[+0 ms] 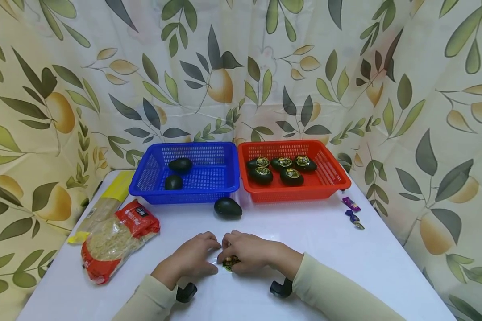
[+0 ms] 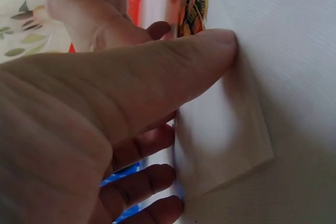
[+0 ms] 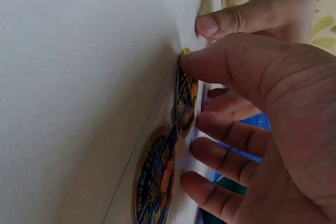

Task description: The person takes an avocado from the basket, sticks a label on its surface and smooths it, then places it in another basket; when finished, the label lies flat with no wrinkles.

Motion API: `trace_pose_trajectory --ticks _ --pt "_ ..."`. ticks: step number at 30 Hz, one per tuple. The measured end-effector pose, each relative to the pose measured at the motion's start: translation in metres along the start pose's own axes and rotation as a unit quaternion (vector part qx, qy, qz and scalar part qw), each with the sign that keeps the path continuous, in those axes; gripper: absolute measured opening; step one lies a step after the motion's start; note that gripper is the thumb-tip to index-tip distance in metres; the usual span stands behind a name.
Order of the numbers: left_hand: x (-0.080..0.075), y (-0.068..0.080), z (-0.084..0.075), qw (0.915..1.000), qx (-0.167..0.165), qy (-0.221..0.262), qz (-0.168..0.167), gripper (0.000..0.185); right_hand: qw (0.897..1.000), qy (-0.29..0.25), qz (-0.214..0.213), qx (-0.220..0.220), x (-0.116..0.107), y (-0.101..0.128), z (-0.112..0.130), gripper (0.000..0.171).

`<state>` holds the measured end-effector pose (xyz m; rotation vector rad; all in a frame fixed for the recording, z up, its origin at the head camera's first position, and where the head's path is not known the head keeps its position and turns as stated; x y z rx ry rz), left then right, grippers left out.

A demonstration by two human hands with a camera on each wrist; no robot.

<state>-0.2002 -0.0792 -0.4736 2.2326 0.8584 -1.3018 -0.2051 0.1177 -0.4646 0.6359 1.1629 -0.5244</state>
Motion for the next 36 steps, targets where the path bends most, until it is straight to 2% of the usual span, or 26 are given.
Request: trace_pose_trajectory --ticks 9,11,14,20,23,26,28,29,32,34,36 --pt "0.001 0.002 0.004 0.9999 -0.01 0.002 0.005 0.056 0.999 -0.011 -0.023 -0.019 0.005 -0.007 -0.001 0.012" --pt "0.001 0.002 0.004 0.9999 -0.012 0.004 0.006 0.056 0.999 -0.025 -0.026 -0.018 0.006 -0.007 -0.002 0.013" --pt "0.002 0.002 0.005 0.9999 -0.011 0.01 0.006 0.056 0.997 -0.075 -0.02 -0.011 0.003 -0.005 -0.004 0.017" --pt "0.001 0.002 0.004 0.9998 -0.006 0.017 0.005 0.058 0.978 -0.203 -0.045 -0.008 -0.008 0.004 -0.011 0.018" --pt "0.002 0.003 0.004 0.9997 -0.009 0.02 0.006 0.057 0.965 -0.252 -0.066 0.014 -0.013 0.008 -0.015 0.021" --pt "0.002 0.003 0.004 0.9982 -0.014 0.053 -0.024 0.052 0.953 -0.29 -0.08 0.045 -0.016 0.012 -0.019 0.022" --pt "0.001 0.002 0.003 0.9921 -0.024 0.105 -0.066 0.045 0.944 -0.312 -0.088 0.063 -0.019 0.013 -0.021 0.023" --pt "0.0 0.001 0.001 0.9863 -0.027 0.136 -0.089 0.041 0.94 -0.321 -0.09 0.071 -0.02 0.014 -0.022 0.024" --pt "-0.001 -0.004 -0.006 0.9633 -0.039 0.216 -0.155 0.03 0.931 -0.342 -0.099 0.083 -0.024 0.014 -0.023 0.026" --pt "-0.001 -0.008 -0.01 0.9506 -0.047 0.243 -0.187 0.023 0.928 -0.345 -0.108 0.086 -0.027 0.012 -0.023 0.026" --pt "-0.003 -0.012 -0.013 0.9418 -0.062 0.252 -0.213 0.016 0.924 -0.349 -0.119 0.096 -0.03 0.011 -0.022 0.027"
Point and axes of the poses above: each hand's wrist, its own y-axis away from the middle knuckle, its own x-axis out of the palm, z = x × y, the point moved 2 cm from there along -y, towards the middle knuckle, and after that the axes turned 11 degrees about x, right-handed, at the moved point
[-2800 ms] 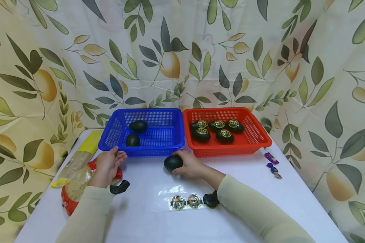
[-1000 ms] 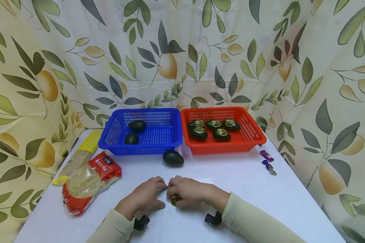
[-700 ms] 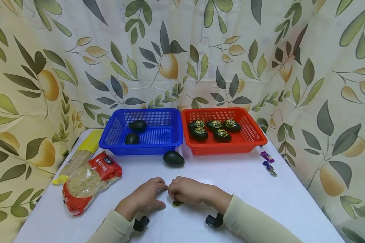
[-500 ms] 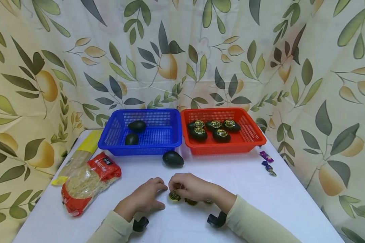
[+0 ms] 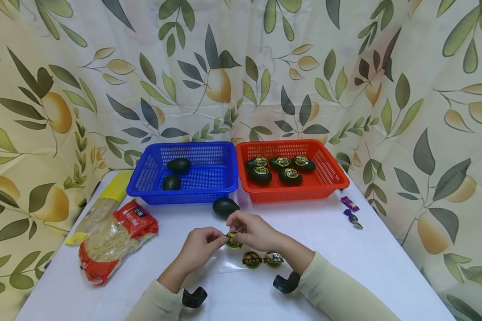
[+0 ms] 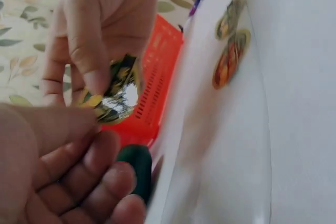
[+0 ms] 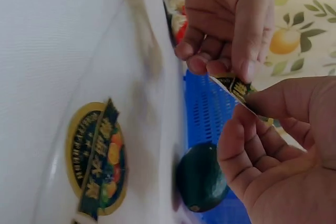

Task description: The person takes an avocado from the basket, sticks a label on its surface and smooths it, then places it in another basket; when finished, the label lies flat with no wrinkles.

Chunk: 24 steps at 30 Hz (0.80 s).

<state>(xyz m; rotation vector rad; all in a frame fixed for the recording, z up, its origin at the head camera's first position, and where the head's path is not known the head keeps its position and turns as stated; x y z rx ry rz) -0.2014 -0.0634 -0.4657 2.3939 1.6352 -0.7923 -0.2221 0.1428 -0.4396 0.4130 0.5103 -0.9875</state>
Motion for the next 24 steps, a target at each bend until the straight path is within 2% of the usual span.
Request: trace_pose_trajectory --ticks 3,6,10,13,17,21,24 --pt "0.0 -0.008 -0.001 0.9979 -0.035 0.025 -0.048 0.012 0.999 -0.007 -0.046 0.022 -0.004 -0.003 -0.001 0.029" --pt "-0.003 -0.017 -0.001 0.9906 -0.077 0.062 -0.095 0.014 0.993 -0.036 -0.09 0.065 -0.009 -0.007 -0.006 0.029" --pt "-0.008 -0.033 -0.001 0.9819 -0.108 0.085 -0.129 0.019 0.985 -0.075 -0.117 0.106 -0.012 -0.017 -0.013 0.021" --pt "-0.014 -0.048 0.004 0.982 -0.11 0.062 -0.141 0.021 0.981 -0.066 -0.142 0.11 -0.012 -0.031 -0.016 0.022" --pt "-0.02 -0.065 0.012 0.9816 -0.101 -0.001 -0.162 0.026 0.974 -0.002 -0.198 0.106 -0.011 -0.051 -0.017 0.023" --pt "-0.019 -0.072 0.019 0.9781 -0.109 -0.053 -0.169 0.027 0.963 0.065 -0.236 0.109 -0.007 -0.062 -0.018 0.024" --pt "-0.014 -0.074 0.023 0.9769 -0.109 -0.07 -0.17 0.026 0.955 0.103 -0.25 0.121 -0.003 -0.064 -0.02 0.025"
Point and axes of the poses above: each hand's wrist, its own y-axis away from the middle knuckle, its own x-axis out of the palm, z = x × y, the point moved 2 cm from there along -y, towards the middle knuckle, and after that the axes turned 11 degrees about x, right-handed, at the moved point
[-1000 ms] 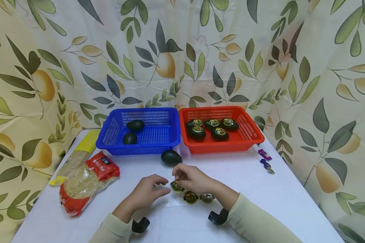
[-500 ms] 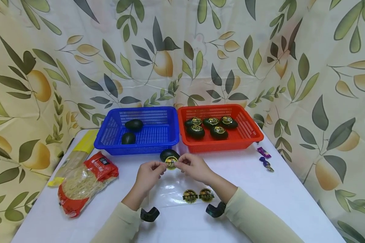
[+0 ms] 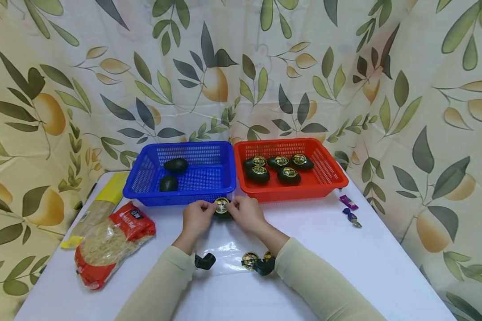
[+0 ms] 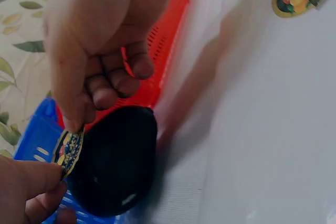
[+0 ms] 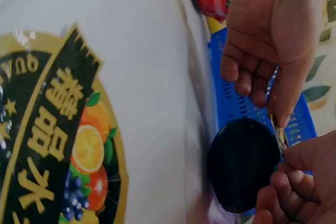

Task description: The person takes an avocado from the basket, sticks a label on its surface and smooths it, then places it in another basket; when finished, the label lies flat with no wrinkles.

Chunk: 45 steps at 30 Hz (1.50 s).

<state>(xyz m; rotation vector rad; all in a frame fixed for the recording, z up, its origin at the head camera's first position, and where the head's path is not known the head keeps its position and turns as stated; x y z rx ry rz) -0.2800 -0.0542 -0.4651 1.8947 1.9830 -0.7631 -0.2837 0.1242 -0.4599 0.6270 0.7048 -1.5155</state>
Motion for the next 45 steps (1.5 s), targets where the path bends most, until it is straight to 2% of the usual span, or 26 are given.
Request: trace_pose_trajectory --ticks 6,14,20,24,27,29,31,34,37,39,41,43,45 --pt "0.009 -0.001 0.006 0.9998 0.02 0.009 -0.005 0.026 0.999 0.032 -0.025 0.012 0.003 0.002 -0.002 0.024" --pt "0.014 0.001 0.02 0.9993 0.021 0.026 0.016 0.025 1.0 -0.004 -0.021 0.023 0.008 0.003 -0.011 0.025" --pt "0.01 0.006 0.019 0.9992 0.014 0.032 0.021 0.026 0.997 -0.054 -0.012 -0.046 0.01 0.004 -0.016 0.018" --pt "0.009 0.007 0.022 0.9985 -0.015 0.052 0.013 0.028 0.995 -0.019 -0.025 -0.092 0.01 0.004 -0.016 0.015" --pt "0.009 0.008 0.025 0.9969 -0.018 0.076 -0.01 0.027 0.993 0.0 -0.031 -0.111 0.01 0.005 -0.014 0.016" --pt "0.009 0.008 0.025 0.9961 0.017 0.085 -0.019 0.023 0.993 -0.002 -0.024 -0.117 0.01 0.005 -0.013 0.018" --pt "0.01 0.009 0.024 0.9941 0.075 0.077 -0.015 0.018 0.993 -0.005 -0.014 -0.116 0.009 0.005 -0.012 0.02" --pt "0.01 0.011 0.022 0.9857 0.165 0.035 0.003 0.023 0.992 0.001 -0.007 -0.123 0.009 0.004 -0.012 0.021" --pt "0.009 0.012 0.022 0.9782 0.206 -0.01 0.022 0.03 0.99 0.016 -0.003 -0.139 0.008 0.002 -0.013 0.025" --pt "0.01 0.011 0.023 0.9758 0.215 -0.025 0.032 0.034 0.987 0.025 0.003 -0.156 0.007 0.001 -0.014 0.028" --pt "0.011 0.009 0.026 0.9776 0.206 -0.018 0.041 0.036 0.984 0.035 0.011 -0.173 0.007 0.001 -0.015 0.032" --pt "0.013 0.006 0.028 0.982 0.184 0.008 0.041 0.035 0.981 0.048 0.02 -0.187 0.007 0.002 -0.014 0.034" --pt "0.013 0.005 0.031 0.9882 0.136 0.058 0.037 0.033 0.978 0.061 0.031 -0.197 0.007 0.002 -0.013 0.034"
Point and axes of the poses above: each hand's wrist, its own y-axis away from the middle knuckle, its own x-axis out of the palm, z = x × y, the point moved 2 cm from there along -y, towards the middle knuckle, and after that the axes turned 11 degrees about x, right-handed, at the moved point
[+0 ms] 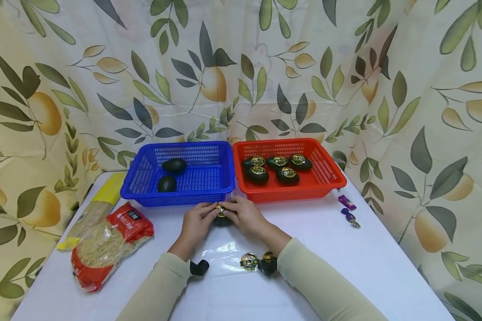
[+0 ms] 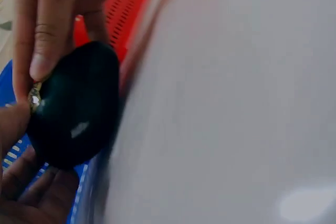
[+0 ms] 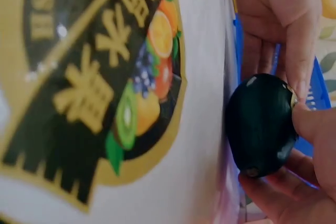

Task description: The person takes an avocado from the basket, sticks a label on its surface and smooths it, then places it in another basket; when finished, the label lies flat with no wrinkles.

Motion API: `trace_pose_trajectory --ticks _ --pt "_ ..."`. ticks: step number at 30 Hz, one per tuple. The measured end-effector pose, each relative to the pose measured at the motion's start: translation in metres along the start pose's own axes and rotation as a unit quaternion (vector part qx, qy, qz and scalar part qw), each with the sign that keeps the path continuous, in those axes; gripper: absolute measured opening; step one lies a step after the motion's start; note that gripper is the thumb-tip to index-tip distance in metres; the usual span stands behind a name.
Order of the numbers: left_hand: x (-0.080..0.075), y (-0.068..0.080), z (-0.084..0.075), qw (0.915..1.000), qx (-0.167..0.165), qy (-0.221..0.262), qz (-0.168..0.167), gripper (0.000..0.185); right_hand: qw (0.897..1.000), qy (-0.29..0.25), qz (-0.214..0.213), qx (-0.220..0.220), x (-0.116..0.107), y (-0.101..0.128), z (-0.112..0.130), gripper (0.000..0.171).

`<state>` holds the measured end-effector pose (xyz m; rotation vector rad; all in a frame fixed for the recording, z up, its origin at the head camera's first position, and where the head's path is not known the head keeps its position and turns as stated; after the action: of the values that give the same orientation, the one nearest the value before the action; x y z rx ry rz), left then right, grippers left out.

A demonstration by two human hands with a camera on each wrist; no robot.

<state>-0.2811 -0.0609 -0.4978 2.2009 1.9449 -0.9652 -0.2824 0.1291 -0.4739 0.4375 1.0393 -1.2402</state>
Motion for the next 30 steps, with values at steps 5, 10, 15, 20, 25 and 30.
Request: trace_pose_trajectory --ticks 5,10,15,20,25,30 --pt "-0.003 -0.001 0.003 0.9706 -0.161 0.177 -0.03 0.029 0.999 0.011 0.03 -0.007 -0.002 -0.002 0.006 0.036" --pt "-0.002 -0.002 0.005 0.9291 -0.236 0.282 -0.039 0.029 0.999 0.001 0.054 0.005 0.001 -0.007 0.013 0.034" --pt "-0.003 -0.001 0.004 0.9287 -0.247 0.272 -0.054 0.023 0.998 0.0 0.064 0.021 0.002 -0.009 0.015 0.031" --pt "-0.003 0.001 0.002 0.9308 -0.256 0.255 -0.054 0.019 0.995 -0.028 0.088 0.047 0.0 -0.012 0.014 0.033" --pt "-0.007 0.006 0.002 0.9358 -0.266 0.228 -0.043 0.021 0.991 -0.031 0.12 0.055 -0.001 -0.015 0.012 0.035" --pt "-0.017 0.014 0.003 0.9381 -0.266 0.217 -0.046 0.028 0.986 -0.021 0.154 0.057 -0.001 -0.015 0.014 0.043"
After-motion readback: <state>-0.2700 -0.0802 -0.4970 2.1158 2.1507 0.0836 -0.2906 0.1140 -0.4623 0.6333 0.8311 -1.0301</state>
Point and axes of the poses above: each hand's wrist, its own y-axis away from the middle knuckle, its own x-axis out of the palm, z = x × y, the point moved 2 cm from there along -y, towards the middle knuckle, and after that the axes turned 11 degrees about x, right-handed, at the moved point
